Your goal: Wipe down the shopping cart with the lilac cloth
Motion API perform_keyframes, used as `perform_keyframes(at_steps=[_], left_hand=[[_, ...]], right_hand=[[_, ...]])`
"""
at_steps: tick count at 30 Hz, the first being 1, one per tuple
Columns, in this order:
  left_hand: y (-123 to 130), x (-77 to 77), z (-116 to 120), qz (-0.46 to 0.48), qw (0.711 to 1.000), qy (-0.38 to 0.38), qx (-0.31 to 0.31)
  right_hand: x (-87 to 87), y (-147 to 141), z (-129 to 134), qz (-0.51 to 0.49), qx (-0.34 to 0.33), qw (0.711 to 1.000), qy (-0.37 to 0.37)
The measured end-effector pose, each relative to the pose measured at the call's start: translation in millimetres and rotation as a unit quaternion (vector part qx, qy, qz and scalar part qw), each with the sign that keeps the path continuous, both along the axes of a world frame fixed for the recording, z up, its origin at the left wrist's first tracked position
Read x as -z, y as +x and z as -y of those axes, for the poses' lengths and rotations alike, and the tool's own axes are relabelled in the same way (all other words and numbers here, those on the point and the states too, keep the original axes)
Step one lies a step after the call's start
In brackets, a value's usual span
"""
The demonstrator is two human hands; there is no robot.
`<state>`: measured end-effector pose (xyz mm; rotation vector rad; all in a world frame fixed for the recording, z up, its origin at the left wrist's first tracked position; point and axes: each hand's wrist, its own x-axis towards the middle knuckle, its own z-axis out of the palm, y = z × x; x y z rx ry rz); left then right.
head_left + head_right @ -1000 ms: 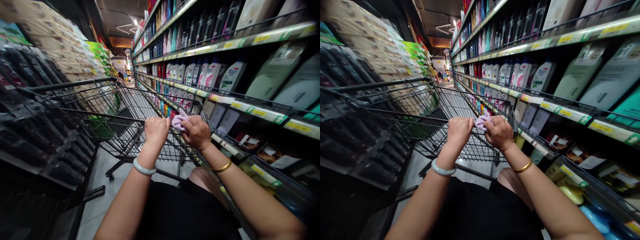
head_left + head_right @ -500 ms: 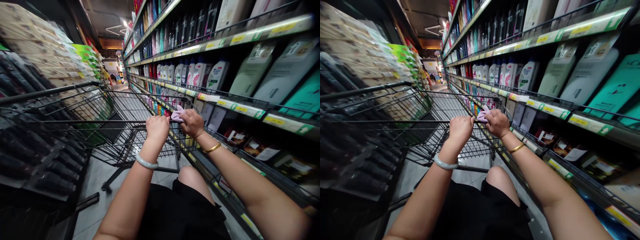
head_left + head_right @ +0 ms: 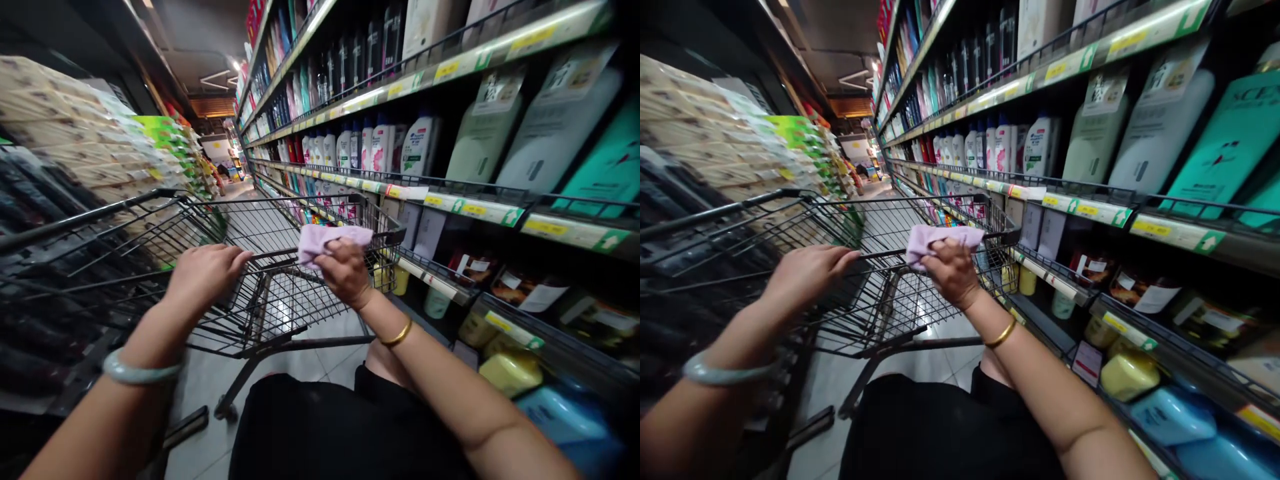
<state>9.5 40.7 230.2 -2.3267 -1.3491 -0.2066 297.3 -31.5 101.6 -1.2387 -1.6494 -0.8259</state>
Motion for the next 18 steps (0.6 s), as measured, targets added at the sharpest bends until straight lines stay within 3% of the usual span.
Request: perform_keyframes(at_steps=[2, 4, 7, 12, 14, 17, 18], left_hand=[[-28.5, -5.8, -6.5, -0.022, 0.999, -0.028, -0.023], [-45.3, -9.3, -9.0, -0.023, 0.995, -0.062, -0.073], [-52.6, -9.2, -8.6, -0.028, 0.986, -0.071, -0.147], [-48.9, -2.9, -8.0, -0.042, 0.983, -0.041, -0.177], [-46.7, -1.1, -6.9, -0.051, 0.983, -0.029, -0.176], [-40.3, 0.8, -2.0, -0.063, 0.978, -0.019, -0.197], [-37.2, 1.5, 0.3, -0.064, 0.976, -0.014, -0.206]], right_hand=[[8.8, -16.3, -3.9, -0.020, -0.010, 0.999, 0.023], [16.2, -23.1, -9.9, -0.119, 0.033, 0.988, 0.088], [24.2, -31.7, -16.9, -0.284, 0.133, 0.935, 0.163], [35.6, -35.6, -14.4, -0.249, 0.042, 0.963, 0.095], [41.3, -18.5, -11.5, -0.318, 0.070, 0.935, 0.139], [48.3, 6.9, -13.1, -0.434, 0.149, 0.867, 0.194], [49.9, 8.8, -15.3, -0.442, 0.150, 0.865, 0.183]])
